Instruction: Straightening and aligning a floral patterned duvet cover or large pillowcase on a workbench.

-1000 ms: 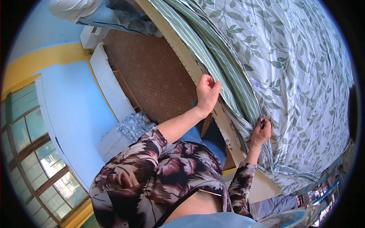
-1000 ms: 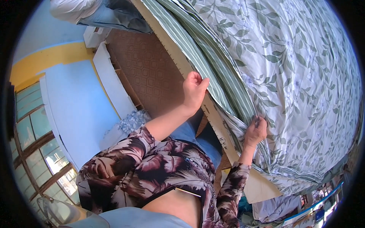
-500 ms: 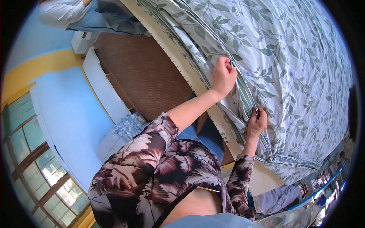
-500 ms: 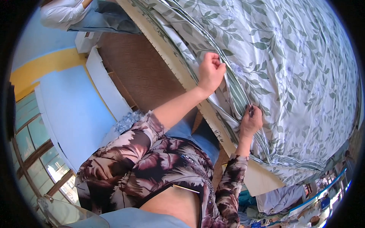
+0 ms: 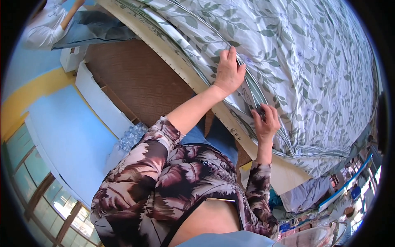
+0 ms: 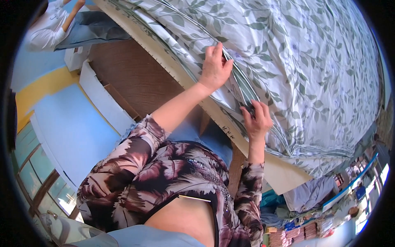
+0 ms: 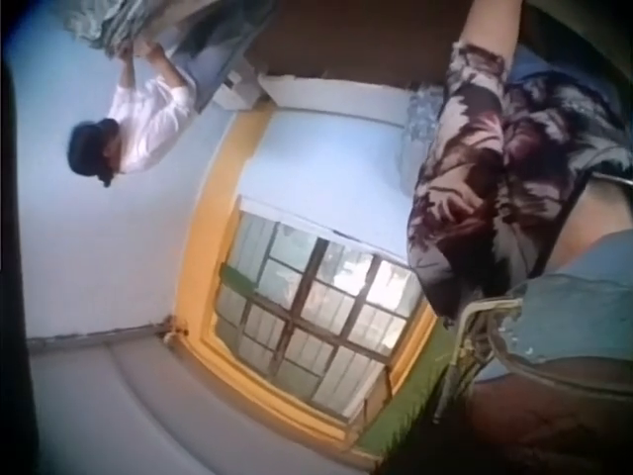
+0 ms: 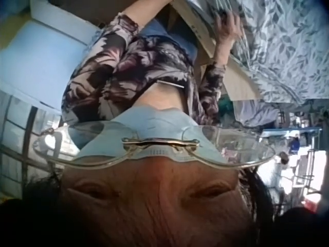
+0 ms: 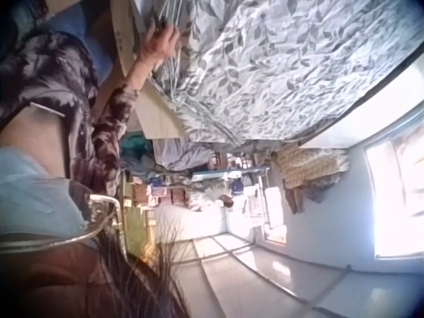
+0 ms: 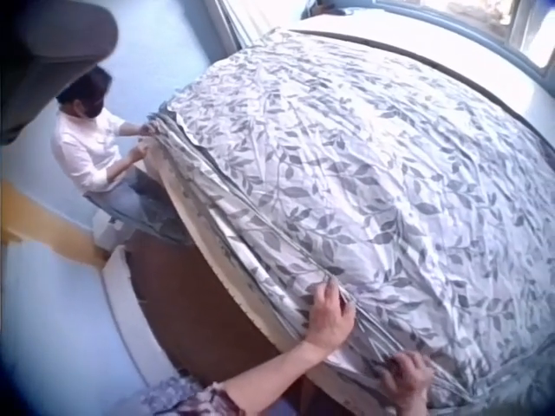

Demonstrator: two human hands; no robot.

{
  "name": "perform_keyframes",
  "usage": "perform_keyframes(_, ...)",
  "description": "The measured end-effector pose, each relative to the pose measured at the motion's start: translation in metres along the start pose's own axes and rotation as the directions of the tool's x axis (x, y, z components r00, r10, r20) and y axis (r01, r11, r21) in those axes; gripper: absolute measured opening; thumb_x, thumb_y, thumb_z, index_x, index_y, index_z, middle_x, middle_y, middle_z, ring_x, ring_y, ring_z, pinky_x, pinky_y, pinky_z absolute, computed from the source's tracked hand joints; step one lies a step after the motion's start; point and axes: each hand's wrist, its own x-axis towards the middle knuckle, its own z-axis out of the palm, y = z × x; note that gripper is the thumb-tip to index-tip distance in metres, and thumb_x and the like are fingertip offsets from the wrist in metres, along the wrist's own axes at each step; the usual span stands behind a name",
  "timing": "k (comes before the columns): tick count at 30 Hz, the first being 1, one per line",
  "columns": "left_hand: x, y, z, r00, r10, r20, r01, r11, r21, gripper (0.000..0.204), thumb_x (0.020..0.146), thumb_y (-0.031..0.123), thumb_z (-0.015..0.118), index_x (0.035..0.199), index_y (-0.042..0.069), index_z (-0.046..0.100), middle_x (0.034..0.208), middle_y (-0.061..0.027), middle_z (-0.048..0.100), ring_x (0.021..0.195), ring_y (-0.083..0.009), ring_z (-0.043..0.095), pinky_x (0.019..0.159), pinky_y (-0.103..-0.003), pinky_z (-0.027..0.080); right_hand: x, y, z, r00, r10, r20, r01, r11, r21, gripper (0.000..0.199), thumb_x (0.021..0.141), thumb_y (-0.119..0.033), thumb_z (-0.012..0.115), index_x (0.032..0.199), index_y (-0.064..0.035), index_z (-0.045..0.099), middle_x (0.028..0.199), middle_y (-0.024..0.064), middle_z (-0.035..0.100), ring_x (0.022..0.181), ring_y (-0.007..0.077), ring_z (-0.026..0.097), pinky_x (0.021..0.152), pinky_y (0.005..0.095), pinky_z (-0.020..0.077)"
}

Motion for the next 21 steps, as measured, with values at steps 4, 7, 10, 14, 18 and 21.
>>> perform_keyframes(4, -0.010, 0.013, -0.021, 0.999, 0.000, 0.043, 0.008, 0.979, -0.204, 0.049, 0.088, 0.007, 0.068, 0.131, -0.005, 0.049, 0.113, -0.0138, 0.052, 0.087, -0.0198, 0.062, 0.079, -0.031, 0.054, -0.012, 0.036, 0.009, 0.997, 0.068, 0.048, -0.065, 0.996, -0.057, 0.017, 0.084, -0.015, 0.078, 0.092, -0.0041, 0.067, 0.084, 0.0123, 0.065, 0.071, 0.0290, 0.064, 0.064, 0.0361, 0.0491)
perform_keyframes(7, -0.033, 0.009, -0.047, 0.993, 0.043, -0.114, -0.073, 0.960, -0.272, 0.048, 0.088, 0.006, 0.068, 0.131, -0.001, 0.047, 0.114, -0.0122, 0.053, 0.090, -0.0195, 0.062, 0.081, -0.030, 0.052, -0.009, 0.047, 0.014, 0.990, 0.139, 0.011, -0.138, 0.989, -0.050, 0.019, 0.083, -0.017, 0.079, 0.090, -0.0038, 0.066, 0.079, 0.0117, 0.063, 0.068, 0.0277, 0.062, 0.063, 0.0355, 0.0482)
perform_keyframes(10, -0.074, -0.004, -0.063, 0.964, -0.007, -0.266, -0.025, 0.993, -0.117, 0.039, 0.087, 0.008, 0.071, 0.119, -0.002, 0.051, 0.112, -0.0127, 0.053, 0.085, -0.0179, 0.061, 0.075, -0.027, 0.052, -0.001, 0.051, 0.013, 0.980, 0.200, -0.024, -0.201, 0.978, -0.052, 0.021, 0.083, -0.018, 0.079, 0.088, -0.0035, 0.065, 0.075, 0.0112, 0.062, 0.065, 0.0265, 0.060, 0.062, 0.0347, 0.0471)
perform_keyframes(14, -0.092, -0.010, -0.054, 0.868, -0.445, -0.219, 0.339, 0.856, -0.391, 0.034, 0.087, 0.011, 0.073, 0.110, -0.002, 0.052, 0.106, -0.0106, 0.056, 0.078, -0.0139, 0.059, 0.066, -0.026, 0.051, 0.003, 0.050, 0.014, 0.973, 0.227, -0.047, -0.229, 0.972, -0.048, 0.023, 0.084, -0.020, 0.080, 0.086, -0.0033, 0.064, 0.070, 0.0106, 0.059, 0.061, 0.0250, 0.055, 0.060, 0.0336, 0.0454)
perform_keyframes(18, -0.085, 0.007, -0.050, 0.748, -0.663, 0.034, 0.544, 0.582, -0.605, 0.033, 0.086, 0.012, 0.075, 0.105, -0.002, 0.051, 0.096, -0.0079, 0.059, 0.075, -0.0116, 0.058, 0.063, -0.027, 0.051, 0.004, 0.053, 0.014, 0.976, 0.209, -0.059, -0.211, 0.977, -0.036, 0.023, 0.084, -0.021, 0.080, 0.085, -0.0035, 0.064, 0.067, 0.0096, 0.058, 0.059, 0.0232, 0.052, 0.059, 0.0329, 0.0445)
perform_keyframes(21, -0.083, 0.014, -0.046, 0.723, -0.690, 0.038, 0.555, 0.548, -0.625, 0.031, 0.085, 0.011, 0.073, 0.103, -0.001, 0.051, 0.089, -0.0063, 0.059, 0.071, -0.0109, 0.057, 0.060, -0.028, 0.051, 0.005, 0.053, 0.016, 0.977, 0.207, -0.057, -0.208, 0.978, -0.007, 0.024, 0.084, -0.021, 0.080, 0.085, -0.0036, 0.064, 0.066, 0.0087, 0.057, 0.058, 0.0219, 0.051, 0.058, 0.0327, 0.0444)
